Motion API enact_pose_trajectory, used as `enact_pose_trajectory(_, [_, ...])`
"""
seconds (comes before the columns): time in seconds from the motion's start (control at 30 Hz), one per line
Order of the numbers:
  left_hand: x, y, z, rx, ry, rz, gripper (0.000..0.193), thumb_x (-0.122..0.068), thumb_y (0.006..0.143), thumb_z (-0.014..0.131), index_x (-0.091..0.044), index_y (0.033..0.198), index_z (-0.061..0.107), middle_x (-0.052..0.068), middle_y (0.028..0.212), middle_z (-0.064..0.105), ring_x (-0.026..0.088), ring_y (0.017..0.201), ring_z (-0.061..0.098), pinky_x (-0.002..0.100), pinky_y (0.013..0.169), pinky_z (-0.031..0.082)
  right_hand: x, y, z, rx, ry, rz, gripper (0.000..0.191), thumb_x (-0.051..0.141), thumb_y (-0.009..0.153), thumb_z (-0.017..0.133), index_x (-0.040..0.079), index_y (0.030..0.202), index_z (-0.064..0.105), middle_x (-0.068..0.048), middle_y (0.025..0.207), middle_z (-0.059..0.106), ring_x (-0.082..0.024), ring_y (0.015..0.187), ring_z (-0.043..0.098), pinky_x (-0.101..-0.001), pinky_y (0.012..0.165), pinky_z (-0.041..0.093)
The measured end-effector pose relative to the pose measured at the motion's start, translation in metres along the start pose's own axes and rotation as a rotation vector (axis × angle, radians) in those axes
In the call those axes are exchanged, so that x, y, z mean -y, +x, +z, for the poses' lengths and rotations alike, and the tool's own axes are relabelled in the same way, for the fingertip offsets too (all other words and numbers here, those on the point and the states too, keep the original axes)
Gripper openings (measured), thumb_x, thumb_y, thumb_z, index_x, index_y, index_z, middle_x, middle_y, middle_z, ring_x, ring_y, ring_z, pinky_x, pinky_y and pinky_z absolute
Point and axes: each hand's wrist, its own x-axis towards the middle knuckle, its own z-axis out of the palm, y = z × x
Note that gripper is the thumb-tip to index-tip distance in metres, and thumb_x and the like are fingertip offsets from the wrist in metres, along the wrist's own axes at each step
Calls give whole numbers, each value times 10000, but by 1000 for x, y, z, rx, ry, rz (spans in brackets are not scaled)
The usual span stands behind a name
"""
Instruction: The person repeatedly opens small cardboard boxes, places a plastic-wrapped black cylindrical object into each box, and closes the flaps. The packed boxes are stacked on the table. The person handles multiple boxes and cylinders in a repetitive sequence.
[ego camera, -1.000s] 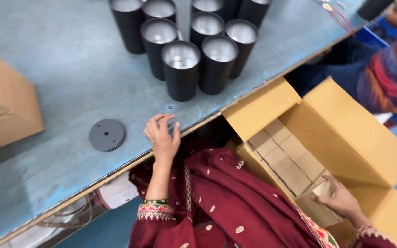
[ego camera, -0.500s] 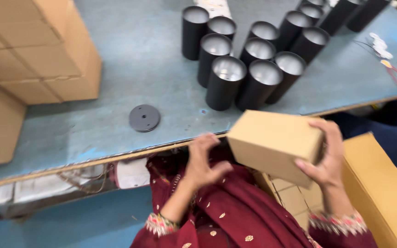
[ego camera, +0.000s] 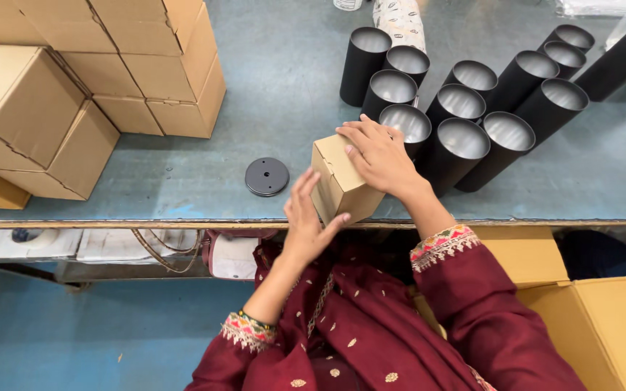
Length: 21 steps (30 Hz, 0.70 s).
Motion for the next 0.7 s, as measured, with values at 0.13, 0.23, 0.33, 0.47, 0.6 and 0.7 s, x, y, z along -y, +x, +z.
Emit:
enact_pose_trajectory(0.13, [1,20,-16,-7,243,148,845,-515,834,805,-180,1513,430,145,1582,379,324,1475,369,508,1155,268,-7,-4,1,26,38,40,391,253,1011,516,145,1378,599,-109,1407,551,-333,1361,473,-546,1054,337])
enact_pose_trajectory(0.23, [-3,21,-22,-82,331,174,765,-572,808,817,-229,1418,509,95,1560,410,312,1474,389,495,1161,274,-2,-2,0,21,23,72,395,276,987,548,142,1354,613,-110,1388,560,-318,1318,504,-506,1007,403])
enact_pose_trajectory(0.33, [-6,19,-27,-33,96,60,856,-585,808,795,-156,1473,469,126,1586,391,327,1448,395,520,1141,271,2,0,-2,-2,36,45,383,272,984,568,132,1336,625,-101,1360,578,-313,1299,527,-461,1002,463])
enact_pose_trajectory(0.47, [-5,32,-24,-55,231,209,814,-579,765,837,-198,1418,534,100,1548,405,313,1457,393,524,1157,272,4,0,-5,-27,32,26,368,258,990,591,116,1327,635,-93,1330,596,-311,1276,544,-441,978,499])
enact_pose_trajectory(0.6, [-3,43,-12,-140,292,236,776,-569,723,864,-225,1344,552,47,1493,456,284,1427,438,505,1130,289,4,-2,-7,-39,51,42,381,252,976,591,115,1329,636,-76,1328,598,-287,1283,551,-432,953,510])
enact_pose_trajectory(0.7, [-3,36,-4,-222,234,226,761,-541,729,881,-189,1308,535,47,1457,503,308,1412,479,501,1120,296,4,-2,-7,-35,58,49,377,246,985,586,115,1335,638,-67,1321,602,-280,1296,552,-429,953,513])
